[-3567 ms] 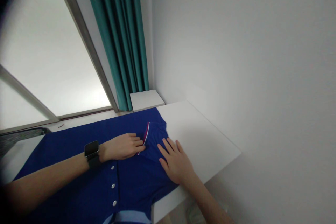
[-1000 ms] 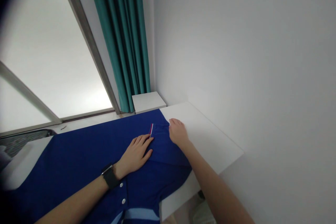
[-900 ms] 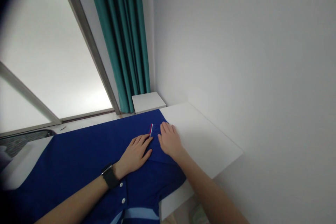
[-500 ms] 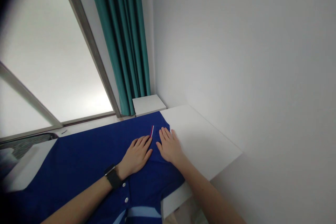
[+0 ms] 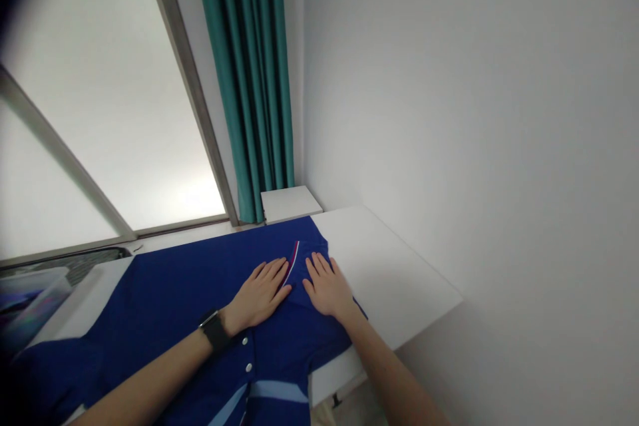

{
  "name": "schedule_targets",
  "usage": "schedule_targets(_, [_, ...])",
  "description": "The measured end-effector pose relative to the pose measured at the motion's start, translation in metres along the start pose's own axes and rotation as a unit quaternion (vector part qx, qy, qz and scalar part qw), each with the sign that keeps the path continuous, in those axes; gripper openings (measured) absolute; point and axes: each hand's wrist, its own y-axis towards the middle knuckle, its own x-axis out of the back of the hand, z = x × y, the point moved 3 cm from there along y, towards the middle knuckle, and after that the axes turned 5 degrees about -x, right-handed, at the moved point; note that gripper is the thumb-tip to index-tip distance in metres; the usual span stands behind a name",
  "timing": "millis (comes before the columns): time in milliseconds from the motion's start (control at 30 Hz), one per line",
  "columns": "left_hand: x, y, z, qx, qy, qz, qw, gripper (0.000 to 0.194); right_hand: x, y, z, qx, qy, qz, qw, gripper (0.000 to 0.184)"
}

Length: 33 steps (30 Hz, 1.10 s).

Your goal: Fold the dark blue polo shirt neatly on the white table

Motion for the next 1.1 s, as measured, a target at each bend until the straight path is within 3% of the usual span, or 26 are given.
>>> schedule_targets(233, [0.017,-0.052,0.031,0.023,-0.007,0.003,1.000,0.054,0.000,-0.001,0.000,0.001,-0.001,0.011,1.000,0.058])
schedule_targets(400, [0.017,-0.084,0.050,0.073,-0.004,0.037,0.997,0.053,0.000,0.000,0.001,0.002,-0.012,0.013,1.000,0.058])
schedule_targets(800, [0.015,-0.094,0.048,0.084,-0.014,0.023,0.996,0.050,0.000,0.006,0.002,-0.030,0.006,0.017,0.999,0.057])
schedule_targets(900, [0.017,-0.094,0.047,0.086,-0.017,0.030,0.996,0.051,0.010,0.017,0.021,-0.013,0.011,0.007,1.000,0.056])
schedule_targets(1100, [0.016,-0.096,0.046,0.087,-0.022,0.019,0.996,0.052,0.007,0.030,0.094,0.085,0.053,0.011,0.995,0.057])
